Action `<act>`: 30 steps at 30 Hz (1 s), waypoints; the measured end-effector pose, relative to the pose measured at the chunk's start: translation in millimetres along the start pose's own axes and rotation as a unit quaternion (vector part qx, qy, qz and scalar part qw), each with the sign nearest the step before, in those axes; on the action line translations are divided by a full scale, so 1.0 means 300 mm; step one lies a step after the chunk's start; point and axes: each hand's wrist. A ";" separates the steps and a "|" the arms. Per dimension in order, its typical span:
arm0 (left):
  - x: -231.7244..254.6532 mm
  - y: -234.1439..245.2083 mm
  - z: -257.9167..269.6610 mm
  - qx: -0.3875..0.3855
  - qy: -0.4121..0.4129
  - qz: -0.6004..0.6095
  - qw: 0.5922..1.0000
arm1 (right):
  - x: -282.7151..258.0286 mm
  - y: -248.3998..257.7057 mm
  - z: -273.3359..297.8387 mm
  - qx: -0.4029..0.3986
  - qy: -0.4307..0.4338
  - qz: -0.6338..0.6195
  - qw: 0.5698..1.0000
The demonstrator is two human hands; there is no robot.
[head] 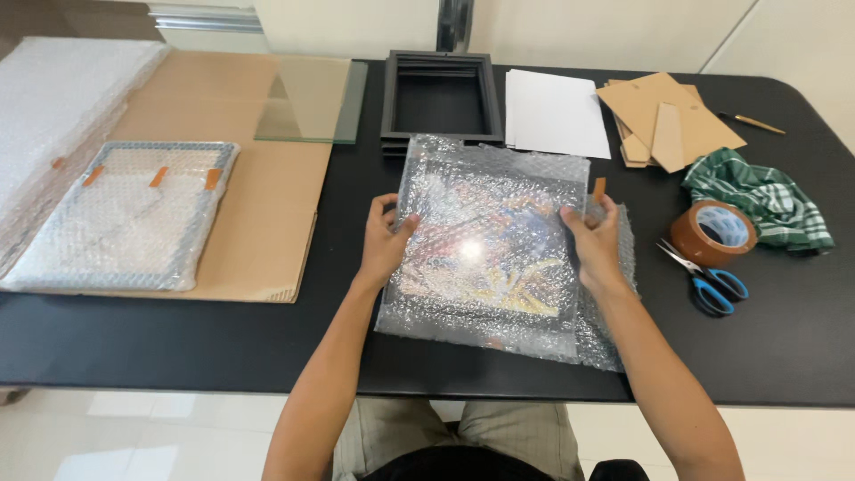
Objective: The person wraps a framed artwork in bubble wrap, secures the wrapping with tape, and then places the wrapped item into a black frame.
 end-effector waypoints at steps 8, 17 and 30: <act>0.078 -0.006 0.007 -0.028 -0.071 0.056 0.996 | 0.017 0.081 -0.117 -0.060 0.017 -0.132 0.989; 0.218 -0.010 0.010 -0.029 -0.071 0.023 0.997 | -0.157 0.067 -0.107 -0.061 0.095 -0.130 0.985; 0.014 0.036 -0.040 0.090 0.058 -0.448 0.887 | 0.069 -0.111 -0.105 0.012 -0.075 0.014 0.997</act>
Point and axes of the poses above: each hand's wrist, its own z-axis away from the middle knuckle, its own y-axis out of the back of the hand, x = y × z, and after that the axes turned 9 degrees about -x, right-handed
